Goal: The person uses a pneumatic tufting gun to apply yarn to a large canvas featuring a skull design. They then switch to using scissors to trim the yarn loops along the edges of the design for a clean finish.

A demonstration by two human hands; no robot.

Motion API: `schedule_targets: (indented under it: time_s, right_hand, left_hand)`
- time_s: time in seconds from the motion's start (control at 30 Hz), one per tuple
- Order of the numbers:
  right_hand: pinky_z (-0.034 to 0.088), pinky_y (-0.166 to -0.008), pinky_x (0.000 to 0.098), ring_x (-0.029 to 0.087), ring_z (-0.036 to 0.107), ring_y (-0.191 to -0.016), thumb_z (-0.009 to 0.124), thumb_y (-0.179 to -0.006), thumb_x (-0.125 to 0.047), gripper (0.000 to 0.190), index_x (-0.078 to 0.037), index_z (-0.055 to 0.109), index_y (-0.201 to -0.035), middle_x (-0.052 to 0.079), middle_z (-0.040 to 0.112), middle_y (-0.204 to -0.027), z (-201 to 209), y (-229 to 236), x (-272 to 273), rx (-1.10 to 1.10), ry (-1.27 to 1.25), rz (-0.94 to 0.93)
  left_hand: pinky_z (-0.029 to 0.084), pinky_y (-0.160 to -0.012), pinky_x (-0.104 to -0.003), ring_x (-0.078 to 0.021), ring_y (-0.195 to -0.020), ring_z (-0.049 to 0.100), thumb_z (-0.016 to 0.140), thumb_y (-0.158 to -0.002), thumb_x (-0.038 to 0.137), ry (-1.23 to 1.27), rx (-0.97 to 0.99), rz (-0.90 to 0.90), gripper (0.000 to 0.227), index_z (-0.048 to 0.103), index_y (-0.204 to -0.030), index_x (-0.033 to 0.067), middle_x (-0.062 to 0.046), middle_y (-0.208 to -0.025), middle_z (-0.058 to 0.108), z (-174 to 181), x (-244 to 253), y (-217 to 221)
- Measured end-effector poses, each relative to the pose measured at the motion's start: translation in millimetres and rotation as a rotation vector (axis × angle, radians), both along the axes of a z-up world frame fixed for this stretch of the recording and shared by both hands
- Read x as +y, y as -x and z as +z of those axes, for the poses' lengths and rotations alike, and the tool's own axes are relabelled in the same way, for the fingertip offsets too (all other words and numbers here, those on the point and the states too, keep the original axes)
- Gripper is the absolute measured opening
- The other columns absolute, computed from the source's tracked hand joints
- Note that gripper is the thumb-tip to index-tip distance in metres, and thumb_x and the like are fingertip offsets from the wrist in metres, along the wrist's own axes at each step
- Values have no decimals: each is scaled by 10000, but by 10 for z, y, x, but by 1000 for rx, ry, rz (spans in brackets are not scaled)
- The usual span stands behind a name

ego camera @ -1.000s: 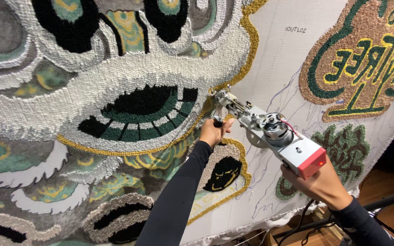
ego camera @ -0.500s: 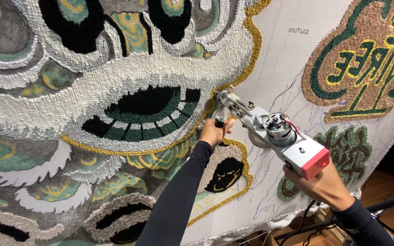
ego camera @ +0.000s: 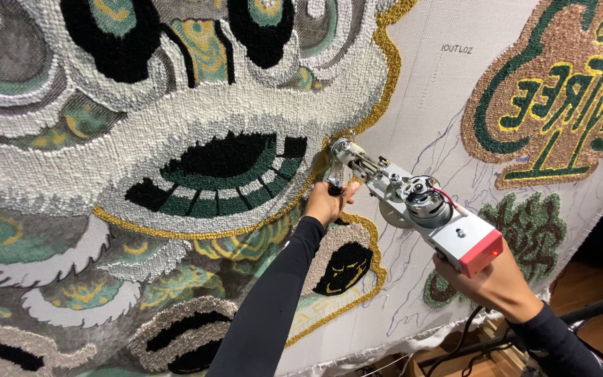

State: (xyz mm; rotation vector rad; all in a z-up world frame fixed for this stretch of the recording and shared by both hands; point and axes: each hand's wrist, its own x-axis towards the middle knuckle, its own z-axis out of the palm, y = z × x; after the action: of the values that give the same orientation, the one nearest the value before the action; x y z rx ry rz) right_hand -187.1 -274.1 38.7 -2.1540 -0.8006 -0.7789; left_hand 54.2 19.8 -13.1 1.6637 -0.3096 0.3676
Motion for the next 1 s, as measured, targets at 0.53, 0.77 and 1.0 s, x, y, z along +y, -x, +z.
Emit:
schedule_targets:
  time_s: [0.53, 0.77, 1.0]
  right_hand:
    - [554, -683, 356, 202, 678, -748, 795, -734, -224, 302, -44, 710, -961, 88, 728, -876, -119, -136, -268, -153, 175, -85]
    - [539, -533, 433, 283, 640, -657, 779, -880, -116, 255, 71, 632, -973, 186, 638, -818, -1030, -699, -1006, 314, -396, 162]
    - [484, -591, 362, 220, 557, -599, 540, -784, -149, 633, 42, 554, -1387, 152, 602, -727, -1255, -242, -984, 491, -851, 534]
  left_hand:
    - [485, -461, -294, -93, -512, 599, 761, -832, 500, -84, 11, 57, 522, 747, -958, -6, -68, -795, 784, 197, -26, 566]
    - [480, -500, -279, -84, -530, 560, 822, -824, 469, -76, -11, 26, 484, 779, -903, -7, -53, -792, 766, 227, -378, 884]
    - [539, -647, -233, -37, -649, 683, 795, -796, 517, -325, -248, -18, 463, 843, -939, 79, 18, -746, 756, 423, -583, 1521]
